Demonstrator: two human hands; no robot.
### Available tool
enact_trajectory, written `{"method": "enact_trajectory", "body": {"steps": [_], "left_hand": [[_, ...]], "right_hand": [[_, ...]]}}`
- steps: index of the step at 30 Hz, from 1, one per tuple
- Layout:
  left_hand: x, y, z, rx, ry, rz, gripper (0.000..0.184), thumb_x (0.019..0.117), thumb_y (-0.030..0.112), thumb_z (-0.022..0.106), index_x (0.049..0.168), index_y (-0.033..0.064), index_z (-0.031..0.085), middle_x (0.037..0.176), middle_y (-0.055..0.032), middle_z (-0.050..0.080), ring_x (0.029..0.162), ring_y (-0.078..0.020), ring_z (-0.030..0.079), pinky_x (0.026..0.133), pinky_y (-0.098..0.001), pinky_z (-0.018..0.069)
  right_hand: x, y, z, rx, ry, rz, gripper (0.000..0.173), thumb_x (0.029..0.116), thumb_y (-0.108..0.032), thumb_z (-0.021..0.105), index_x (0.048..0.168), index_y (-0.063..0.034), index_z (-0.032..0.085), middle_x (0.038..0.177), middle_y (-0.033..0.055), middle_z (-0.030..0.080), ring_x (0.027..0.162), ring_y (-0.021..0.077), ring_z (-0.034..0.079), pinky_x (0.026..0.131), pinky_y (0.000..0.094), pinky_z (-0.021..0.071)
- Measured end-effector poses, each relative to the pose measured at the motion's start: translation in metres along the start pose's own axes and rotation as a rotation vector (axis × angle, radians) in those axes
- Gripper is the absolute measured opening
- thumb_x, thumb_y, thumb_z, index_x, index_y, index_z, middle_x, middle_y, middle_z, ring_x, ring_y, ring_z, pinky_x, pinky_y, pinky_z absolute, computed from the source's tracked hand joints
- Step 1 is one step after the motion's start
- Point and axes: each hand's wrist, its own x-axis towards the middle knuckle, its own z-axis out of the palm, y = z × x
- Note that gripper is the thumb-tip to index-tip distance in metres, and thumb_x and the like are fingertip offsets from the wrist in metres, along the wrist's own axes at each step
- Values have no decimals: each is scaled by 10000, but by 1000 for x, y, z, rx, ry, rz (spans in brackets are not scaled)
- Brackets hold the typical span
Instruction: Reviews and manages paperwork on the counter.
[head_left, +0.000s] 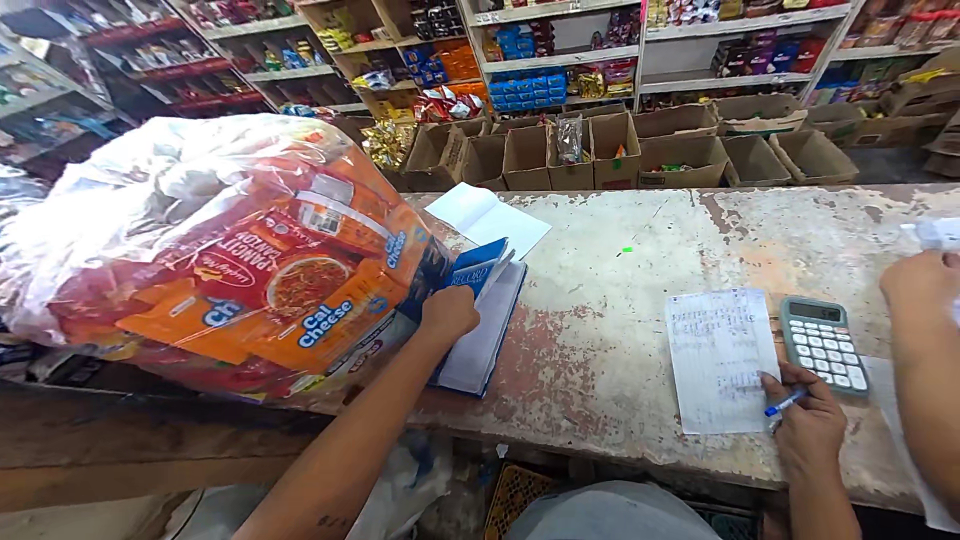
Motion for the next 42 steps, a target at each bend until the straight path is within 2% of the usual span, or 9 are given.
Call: {"method": "enact_trajectory", "body": {"steps": [5, 10, 20, 23, 25, 28, 32, 35, 42], "left_hand": [[-22, 0, -26, -238, 20, 171, 269, 1010, 156, 589, 1196, -13, 683, 1094, -269, 680, 1067, -453, 645, 906, -659, 473], [-40, 5, -22, -832, -102, 280, 168, 965, 33, 667, 1127, -11, 670, 937, -133, 699, 821, -187, 668, 789, -376, 551], [-47, -16, 22, -1087, 16, 246, 374, 930, -21, 686, 1289, 12, 590, 1033, -94, 721, 859, -94, 709, 800, -281, 600], [-45, -22, 28, -962, 88, 300, 909, 883, 36, 762, 1624, 205, 265, 1317, -157, 648, 1073, -202, 702, 916, -384, 590], [-43, -24, 29, -723, 135, 313, 1075, 879, 147, 800, 1668, 255, 77, 1551, -183, 463, 1306, -338, 576, 1050, -554, 488], [-56, -18, 28, -460, 151, 365, 900, 877, 49, 780, 1629, 185, 305, 1676, -259, 184, 1441, -495, 385, 1091, -646, 403], [-85, 6, 47, -386, 474, 442, 549, 866, 56, 762, 1390, 190, 664, 1613, -316, 303, 1380, -536, 445, 1064, -648, 417], [-104, 27, 47, -343, 641, 583, 485, 856, 141, 768, 1334, 196, 709, 1574, -303, 391, 1335, -555, 491, 1005, -655, 467], [-144, 94, 32, -229, 478, 724, 365, 968, 371, 671, 1306, 243, 727, 1551, -261, 454, 1397, -585, 396, 1040, -690, 420]], "right_hand": [[3, 3, 0, -25, -15, -7, 375, 906, -14, 728, 1261, -3, 607, 1138, 145, 673, 1003, 252, 689, 857, 414, 614], [5, 4, -4, -38, -35, 4, 374, 912, -19, 723, 1268, -10, 610, 1147, 141, 676, 1003, 250, 688, 855, 413, 612], [3, -10, 2, -64, -19, 32, 342, 930, -31, 708, 1259, -10, 617, 1154, 124, 677, 1008, 227, 684, 860, 389, 606], [3, -14, 4, -89, -13, 24, 327, 952, -32, 680, 1273, -6, 617, 1163, 118, 676, 1024, 214, 679, 876, 379, 600], [4, -18, 5, -101, -17, 19, 334, 960, -30, 670, 1288, -5, 612, 1166, 119, 679, 1026, 209, 681, 882, 384, 598], [4, -17, 5, -111, -17, 11, 337, 956, -28, 675, 1287, -5, 620, 1166, 116, 678, 1018, 208, 682, 872, 379, 601], [1, -23, 10, -127, -3, 13, 329, 948, -31, 690, 1271, -5, 633, 1159, 108, 680, 1008, 200, 680, 857, 362, 601], [-1, -30, 16, -143, -3, 12, 307, 949, -36, 691, 1252, -11, 644, 1141, 97, 679, 991, 190, 677, 846, 357, 601], [-7, -49, 32, -133, -3, -16, 269, 938, -20, 698, 1202, 8, 656, 1095, 72, 676, 974, 156, 666, 854, 321, 591]]}}
